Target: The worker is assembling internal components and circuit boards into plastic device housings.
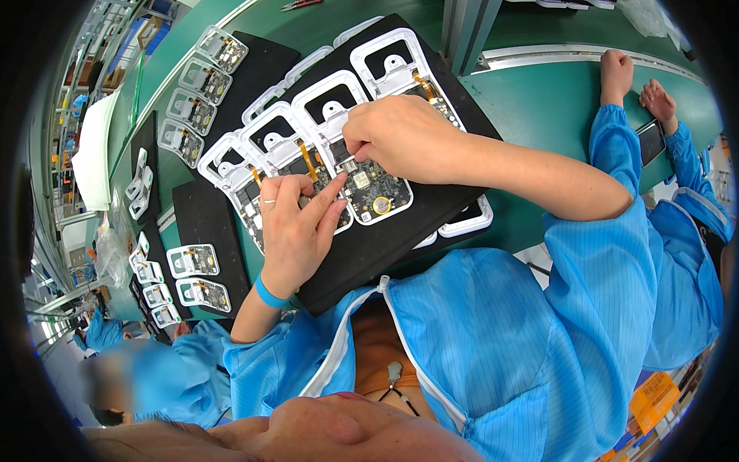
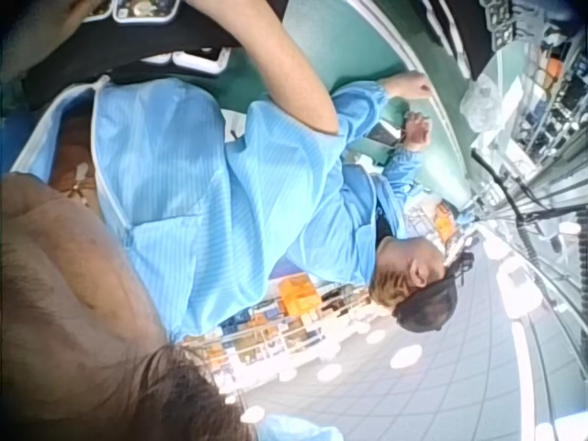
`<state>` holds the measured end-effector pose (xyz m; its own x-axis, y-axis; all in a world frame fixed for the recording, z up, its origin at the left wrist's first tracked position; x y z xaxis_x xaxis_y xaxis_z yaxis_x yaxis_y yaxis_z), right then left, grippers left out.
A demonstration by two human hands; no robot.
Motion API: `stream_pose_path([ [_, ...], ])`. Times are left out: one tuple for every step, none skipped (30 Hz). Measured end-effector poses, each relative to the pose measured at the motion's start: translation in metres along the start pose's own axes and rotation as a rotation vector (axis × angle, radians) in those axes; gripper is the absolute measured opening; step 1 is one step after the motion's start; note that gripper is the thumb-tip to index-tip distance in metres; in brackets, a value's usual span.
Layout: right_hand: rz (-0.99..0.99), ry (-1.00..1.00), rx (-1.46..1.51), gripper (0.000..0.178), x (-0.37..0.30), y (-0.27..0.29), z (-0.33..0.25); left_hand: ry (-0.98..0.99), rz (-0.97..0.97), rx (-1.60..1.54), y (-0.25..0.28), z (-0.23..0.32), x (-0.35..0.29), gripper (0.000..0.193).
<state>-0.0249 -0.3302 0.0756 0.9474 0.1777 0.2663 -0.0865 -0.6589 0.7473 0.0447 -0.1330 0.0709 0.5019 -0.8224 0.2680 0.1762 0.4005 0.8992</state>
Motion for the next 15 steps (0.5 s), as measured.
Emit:
stream_pose_path([
  [0.006, -0.001, 0.006, 0.006, -0.0003, 0.0000, 0.0000, 0.009, 0.001, -0.016, -0.0001, -0.0005, 0.0001, 0.034],
  [0.013, -0.002, 0.011, 0.006, -0.0005, 0.0001, 0.0000, 0.018, 0.001, -0.032, -0.0001, -0.0008, 0.0003, 0.034],
  [0.013, -0.001, 0.012, 0.006, -0.0006, 0.0003, 0.0001, 0.018, 0.001, -0.032, 0.0000, -0.0006, 0.0004, 0.034],
  [0.014, 0.006, 0.014, 0.006, -0.0007, 0.0007, 0.0001, 0.017, 0.001, -0.028, 0.0002, -0.0004, 0.0006, 0.033],
  [0.015, 0.013, 0.017, 0.006, -0.0006, 0.0012, 0.0000, 0.016, 0.001, -0.025, 0.0003, -0.0002, 0.0008, 0.033],
  [0.015, 0.014, 0.016, 0.006, -0.0004, 0.0019, -0.0002, 0.015, 0.001, -0.025, 0.0002, -0.0002, 0.0010, 0.033],
  [-0.002, 0.012, 0.013, 0.007, 0.0000, 0.0021, -0.0003, 0.013, 0.002, -0.021, 0.0000, -0.0003, 0.0010, 0.033],
  [-0.019, 0.010, 0.010, 0.007, 0.0002, 0.0021, -0.0002, 0.011, 0.003, -0.017, -0.0002, -0.0002, 0.0010, 0.033],
  [-0.019, 0.011, 0.010, 0.007, 0.0003, 0.0016, 0.0009, 0.012, 0.004, -0.017, 0.0001, -0.0002, 0.0011, 0.033],
  [-0.013, 0.031, 0.007, 0.007, 0.0000, 0.0005, 0.0024, 0.013, 0.003, -0.011, 0.0002, -0.0002, 0.0014, 0.032],
  [-0.008, 0.051, 0.004, 0.008, -0.0003, -0.0001, 0.0030, 0.015, 0.002, -0.006, 0.0002, -0.0002, 0.0016, 0.032],
  [-0.008, 0.050, 0.004, 0.008, -0.0001, 0.0000, 0.0028, 0.015, 0.002, -0.006, -0.0001, -0.0004, 0.0017, 0.032],
  [-0.021, 0.058, -0.011, 0.008, 0.0007, -0.0003, 0.0020, 0.014, 0.009, -0.001, -0.0002, -0.0006, 0.0016, 0.031],
  [-0.033, 0.066, -0.025, 0.008, 0.0012, -0.0005, 0.0014, 0.014, 0.015, 0.005, -0.0003, -0.0009, 0.0014, 0.030],
  [-0.033, 0.066, -0.025, 0.008, 0.0016, -0.0007, 0.0028, 0.014, 0.015, 0.005, -0.0007, -0.0019, 0.0011, 0.030],
])
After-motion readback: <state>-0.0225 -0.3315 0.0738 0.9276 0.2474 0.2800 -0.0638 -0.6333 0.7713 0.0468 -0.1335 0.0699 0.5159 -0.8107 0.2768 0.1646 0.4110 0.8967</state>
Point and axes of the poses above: each hand's wrist, its own x-axis towards the middle knuckle, its own y-axis out of the back of the hand, z = x × y, the point moved 2 cm from there along x, towards the middle knuckle, and after that the axes turned 13 degrees about y, right-handed, at the moved point
